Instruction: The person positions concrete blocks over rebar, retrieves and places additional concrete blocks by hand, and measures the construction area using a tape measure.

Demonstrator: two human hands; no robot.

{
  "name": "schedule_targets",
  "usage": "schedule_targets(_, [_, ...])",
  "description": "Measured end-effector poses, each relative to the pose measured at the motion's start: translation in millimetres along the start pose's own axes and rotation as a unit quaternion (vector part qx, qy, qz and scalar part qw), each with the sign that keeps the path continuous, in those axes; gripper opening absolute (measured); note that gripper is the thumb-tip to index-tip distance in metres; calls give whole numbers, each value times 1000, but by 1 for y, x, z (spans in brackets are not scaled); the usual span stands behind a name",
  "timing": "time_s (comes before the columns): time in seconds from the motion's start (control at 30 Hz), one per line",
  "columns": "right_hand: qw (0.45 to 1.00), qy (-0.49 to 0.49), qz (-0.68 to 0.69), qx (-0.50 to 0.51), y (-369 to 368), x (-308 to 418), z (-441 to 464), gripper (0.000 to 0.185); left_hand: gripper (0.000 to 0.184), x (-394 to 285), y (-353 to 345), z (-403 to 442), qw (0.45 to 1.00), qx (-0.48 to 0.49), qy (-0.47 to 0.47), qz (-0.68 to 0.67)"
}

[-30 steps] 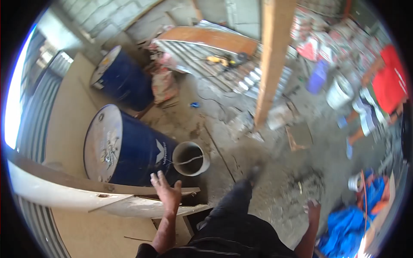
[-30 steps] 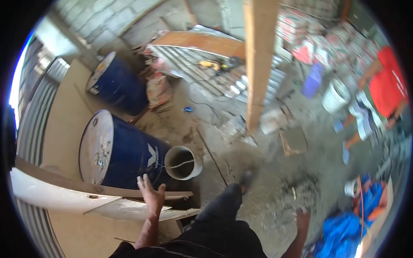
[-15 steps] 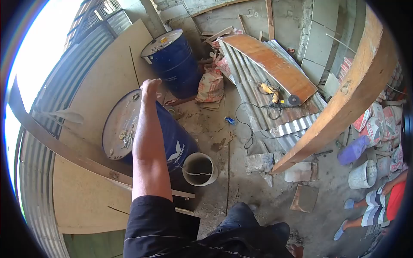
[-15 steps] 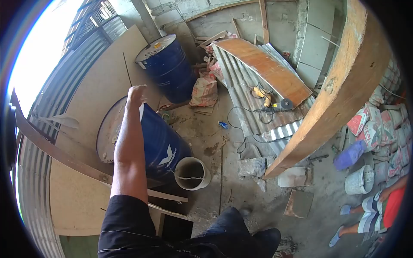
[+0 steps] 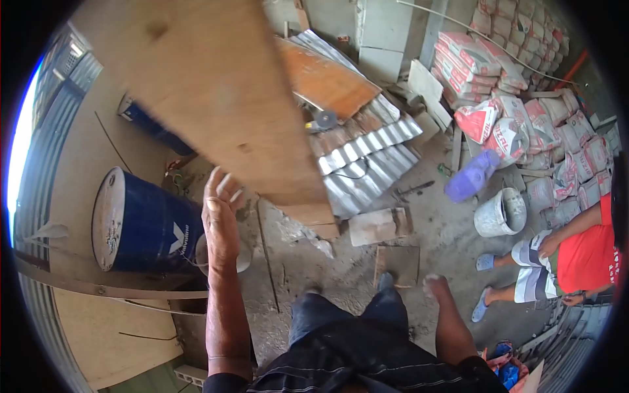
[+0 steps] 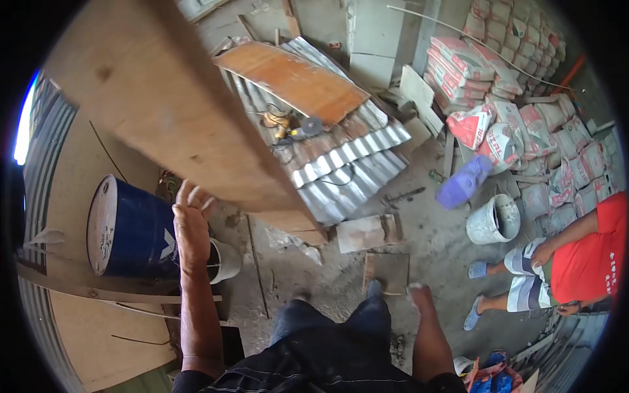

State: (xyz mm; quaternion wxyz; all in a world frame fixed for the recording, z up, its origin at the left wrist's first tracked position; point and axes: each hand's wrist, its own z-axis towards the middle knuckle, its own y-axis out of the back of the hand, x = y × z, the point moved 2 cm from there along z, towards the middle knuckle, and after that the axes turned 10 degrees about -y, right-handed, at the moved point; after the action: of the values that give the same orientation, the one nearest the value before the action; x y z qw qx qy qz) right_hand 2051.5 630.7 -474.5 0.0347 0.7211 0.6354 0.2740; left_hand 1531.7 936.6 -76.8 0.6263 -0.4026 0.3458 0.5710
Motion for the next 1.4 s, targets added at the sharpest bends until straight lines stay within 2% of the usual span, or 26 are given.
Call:
schedule_targets(0.07, [999, 3, 16, 49, 12, 70, -40, 35, 85, 22, -30, 7, 999, -38, -20, -22])
schedule_targets(0.13, [994, 23, -20, 101, 17, 86, -14, 35, 83, 26, -61, 8, 988, -144, -12, 53])
schedule_targets(0.17, [994, 16, -25, 104, 20, 94, -10, 35, 83, 30, -69, 8, 988, -146, -4, 58])
schedule_targets(0.23, [991, 25, -58, 119, 26, 108, -4, 37, 78, 33, -72, 7, 960, -216, -43, 172])
schedule_targets(0.37, [993, 0, -49, 108, 48, 113, -3, 37, 65, 59, -47, 7, 923, -235, -26, 303])
schedule_targets(0.4, [992, 4, -79, 101, 58, 118, 0, 36, 53, 68, -39, 7, 933, -240, -99, 249])
schedule_targets(0.47, [985, 19, -142, 97, 78, 121, 12, 33, 53, 84, -26, 4, 891, -208, -169, 367])
schedule_targets(0.53, [981, 45, -170, 79, 92, 142, 25, 32, 65, 79, -35, -1, 749, -212, -247, 577])
schedule_targets(0.57, [981, 40, -174, 77, 92, 165, 24, 32, 71, 77, -45, 2, 770, -229, -267, 532])
schedule_targets(0.7, [958, 76, -254, 105, 68, 233, 96, 37, 67, 65, -74, 15, 774, -314, -288, 469])
schedule_targets(0.73, [904, 177, -371, 117, 52, 248, 131, 41, 63, 61, -81, 23, 866, -289, -228, 338])
schedule_targets(0.77, [824, 275, -478, 129, 34, 262, 169, 46, 61, 72, -89, 24, 931, -261, -163, 197])
schedule_targets(0.8, [814, 277, -490, 142, 14, 274, 209, 46, 58, 85, -100, 27, 931, -273, -156, 185])
schedule_targets(0.87, [756, 273, -551, 224, -35, 287, 288, 53, 52, 145, -120, 8, 902, -329, -137, 244])
schedule_targets(0.9, [745, 272, -559, 240, -61, 294, 327, 53, 49, 186, -126, -10, 883, -363, -105, 277])
schedule_targets(0.97, [711, 280, -606, 221, -110, 289, 392, 53, 44, 286, -138, -73, 842, -425, 11, 332])
schedule_targets(1.03, [694, 227, -645, 227, -155, 308, 418, 55, 39, 396, -161, -174, 784, -478, 164, 360])
schedule_targets(1.1, [674, 403, -601, 147, -195, 306, 441, 55, 35, 501, -206, -295, 721, -507, 318, 351])
schedule_targets(1.13, [671, 456, -574, 112, -210, 303, 458, 55, 34, 547, -236, -353, 689, -513, 386, 338])
schedule_targets(1.2, [696, 476, -531, 88, -236, 294, 491, 54, 32, 620, -295, -453, 648, -510, 471, 315])
schedule_targets(1.27, [709, 483, -507, 81, -254, 276, 517, 54, 32, 676, -342, -512, 641, -500, 497, 305])
schedule_targets(1.4, [746, 498, -436, 75, -268, 243, 542, 53, 33, 699, -354, -536, 603, -542, 527, 253])
